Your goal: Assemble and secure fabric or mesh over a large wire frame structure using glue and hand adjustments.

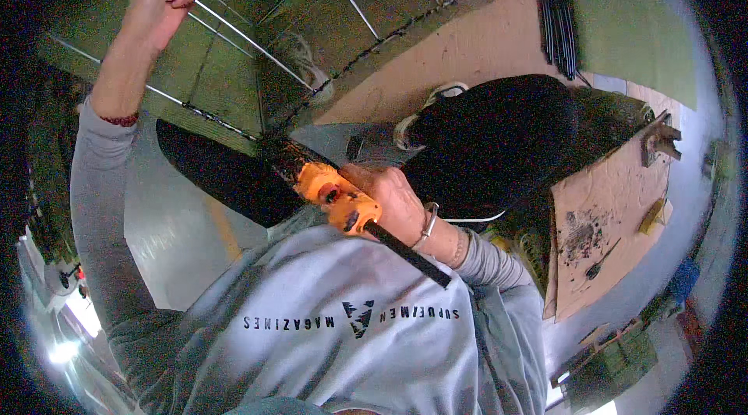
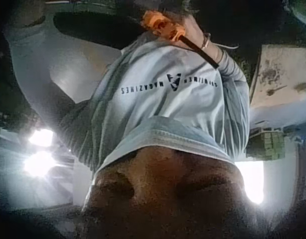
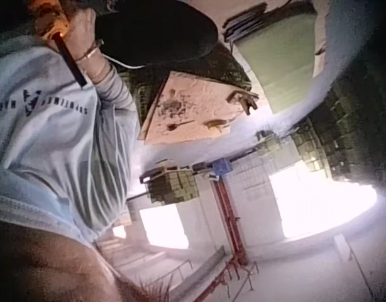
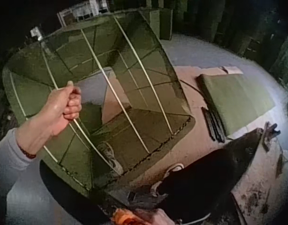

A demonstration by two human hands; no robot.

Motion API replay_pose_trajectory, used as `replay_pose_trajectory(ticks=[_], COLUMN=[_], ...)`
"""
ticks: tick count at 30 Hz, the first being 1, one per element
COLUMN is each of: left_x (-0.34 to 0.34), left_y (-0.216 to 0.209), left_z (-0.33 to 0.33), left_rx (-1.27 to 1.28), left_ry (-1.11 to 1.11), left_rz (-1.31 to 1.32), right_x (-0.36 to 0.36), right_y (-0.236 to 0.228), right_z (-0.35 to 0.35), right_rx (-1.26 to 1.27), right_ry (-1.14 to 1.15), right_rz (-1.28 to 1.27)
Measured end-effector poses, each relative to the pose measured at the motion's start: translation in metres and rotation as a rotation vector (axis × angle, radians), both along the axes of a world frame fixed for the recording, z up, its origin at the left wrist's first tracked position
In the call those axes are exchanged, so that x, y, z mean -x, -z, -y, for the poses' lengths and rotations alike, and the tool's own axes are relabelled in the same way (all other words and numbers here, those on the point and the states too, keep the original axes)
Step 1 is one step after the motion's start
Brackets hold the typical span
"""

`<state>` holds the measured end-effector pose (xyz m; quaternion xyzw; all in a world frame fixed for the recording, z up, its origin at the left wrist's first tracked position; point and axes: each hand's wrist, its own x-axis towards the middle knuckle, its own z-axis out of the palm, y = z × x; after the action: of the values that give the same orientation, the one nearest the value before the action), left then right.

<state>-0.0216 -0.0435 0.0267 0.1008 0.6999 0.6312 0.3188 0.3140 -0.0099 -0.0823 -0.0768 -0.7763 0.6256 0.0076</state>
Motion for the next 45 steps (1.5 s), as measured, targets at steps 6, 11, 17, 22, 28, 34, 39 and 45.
replay_pose_trajectory(ticks=[6,11,17,22,28,34,39,45], left_x=[-0.007,0.001,0.003,0.035,0.033,0.054,0.102,0.182], left_y=[-0.005,-0.004,-0.007,-0.004,-0.018,-0.03,-0.015,-0.012], left_z=[-0.003,-0.008,-0.015,-0.005,-0.012,-0.039,-0.049,-0.044], left_rx=[0.007,0.003,-0.01,-0.091,-0.06,-0.069,0.041,0.046], left_ry=[0.031,0.048,0.04,0.149,0.029,0.092,0.158,0.185], left_rz=[-0.03,0.008,-0.005,0.051,0.146,0.201,0.121,0.113], right_x=[0.017,0.0,-0.016,-0.032,-0.096,-0.168,-0.289,-0.319], right_y=[-0.005,0.005,-0.005,-0.012,0.015,-0.006,0.055,0.066], right_z=[0.0,-0.002,-0.012,-0.029,-0.1,-0.179,-0.207,-0.221], right_rx=[0.062,-0.017,0.065,-0.071,0.502,-0.043,0.382,0.486], right_ry=[0.074,0.017,0.075,0.237,0.803,1.401,1.604,1.848], right_rz=[0.096,-0.086,-0.028,-0.096,-0.306,-0.287,-0.473,-0.65])
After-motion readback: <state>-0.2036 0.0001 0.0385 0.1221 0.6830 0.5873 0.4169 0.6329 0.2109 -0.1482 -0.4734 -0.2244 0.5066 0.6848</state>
